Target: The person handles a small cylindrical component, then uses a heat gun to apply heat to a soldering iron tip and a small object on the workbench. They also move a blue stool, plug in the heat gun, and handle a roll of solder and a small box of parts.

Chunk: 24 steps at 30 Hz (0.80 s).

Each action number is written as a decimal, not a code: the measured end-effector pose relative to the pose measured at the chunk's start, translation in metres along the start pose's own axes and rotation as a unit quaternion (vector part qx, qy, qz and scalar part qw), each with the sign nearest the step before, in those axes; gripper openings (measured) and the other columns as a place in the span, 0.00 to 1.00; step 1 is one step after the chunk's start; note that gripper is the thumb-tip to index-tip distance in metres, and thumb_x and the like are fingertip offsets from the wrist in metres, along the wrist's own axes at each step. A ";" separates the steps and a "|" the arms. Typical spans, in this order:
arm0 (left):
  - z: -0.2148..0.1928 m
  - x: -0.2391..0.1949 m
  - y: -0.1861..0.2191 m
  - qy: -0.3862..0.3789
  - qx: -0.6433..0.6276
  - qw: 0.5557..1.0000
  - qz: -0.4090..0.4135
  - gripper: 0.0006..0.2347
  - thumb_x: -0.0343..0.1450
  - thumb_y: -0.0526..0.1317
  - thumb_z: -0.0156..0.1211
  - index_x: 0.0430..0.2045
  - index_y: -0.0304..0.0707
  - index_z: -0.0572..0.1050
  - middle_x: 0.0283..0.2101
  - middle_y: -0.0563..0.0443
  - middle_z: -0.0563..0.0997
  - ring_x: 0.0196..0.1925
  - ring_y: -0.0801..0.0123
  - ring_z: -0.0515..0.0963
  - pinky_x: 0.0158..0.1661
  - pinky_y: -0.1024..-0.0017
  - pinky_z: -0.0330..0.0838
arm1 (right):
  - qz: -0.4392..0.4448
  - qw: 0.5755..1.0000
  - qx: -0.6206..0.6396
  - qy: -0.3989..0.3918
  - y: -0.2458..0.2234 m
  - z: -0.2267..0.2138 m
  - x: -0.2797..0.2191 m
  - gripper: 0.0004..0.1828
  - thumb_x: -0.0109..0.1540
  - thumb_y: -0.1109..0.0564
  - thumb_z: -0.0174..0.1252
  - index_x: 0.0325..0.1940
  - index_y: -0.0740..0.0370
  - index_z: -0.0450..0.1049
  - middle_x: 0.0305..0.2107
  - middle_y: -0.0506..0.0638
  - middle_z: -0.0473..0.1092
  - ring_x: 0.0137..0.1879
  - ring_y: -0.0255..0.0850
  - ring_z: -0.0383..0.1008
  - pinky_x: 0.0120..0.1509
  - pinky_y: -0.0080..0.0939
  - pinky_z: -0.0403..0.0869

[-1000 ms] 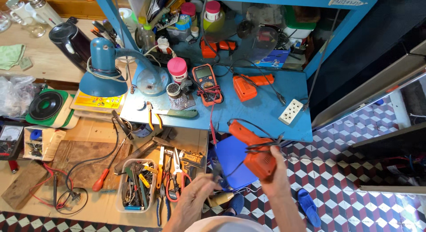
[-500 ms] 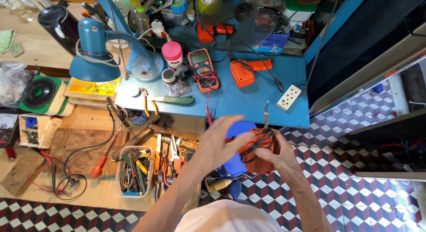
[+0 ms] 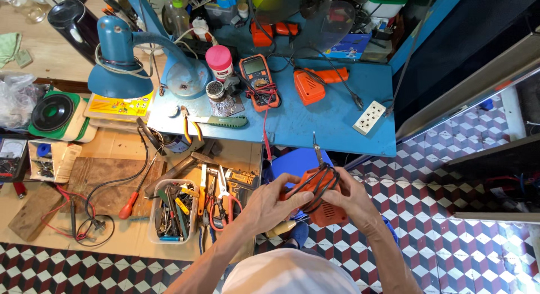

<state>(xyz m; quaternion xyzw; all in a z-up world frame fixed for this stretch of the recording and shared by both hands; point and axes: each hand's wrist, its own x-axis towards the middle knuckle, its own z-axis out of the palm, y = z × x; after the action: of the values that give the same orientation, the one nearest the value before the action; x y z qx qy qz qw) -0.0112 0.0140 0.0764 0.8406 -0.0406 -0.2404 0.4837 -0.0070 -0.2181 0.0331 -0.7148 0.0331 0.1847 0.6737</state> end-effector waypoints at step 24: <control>0.014 -0.020 0.014 0.016 -0.140 0.990 0.034 0.20 0.67 0.55 0.67 0.37 0.34 0.78 0.22 0.51 0.76 0.23 0.75 0.71 0.24 0.69 0.66 | 0.046 0.935 0.341 -0.086 -0.014 -0.007 -0.020 0.48 0.67 0.25 0.32 0.71 0.68 0.64 0.54 0.59 0.74 0.58 0.48 0.73 0.64 0.50 0.69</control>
<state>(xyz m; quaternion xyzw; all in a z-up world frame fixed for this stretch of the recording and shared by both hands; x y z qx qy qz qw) -0.0323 0.0016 0.0896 0.7668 -0.0271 -0.2136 0.6047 -0.0203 -0.2277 0.0526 -0.4217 0.0690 0.2538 0.8678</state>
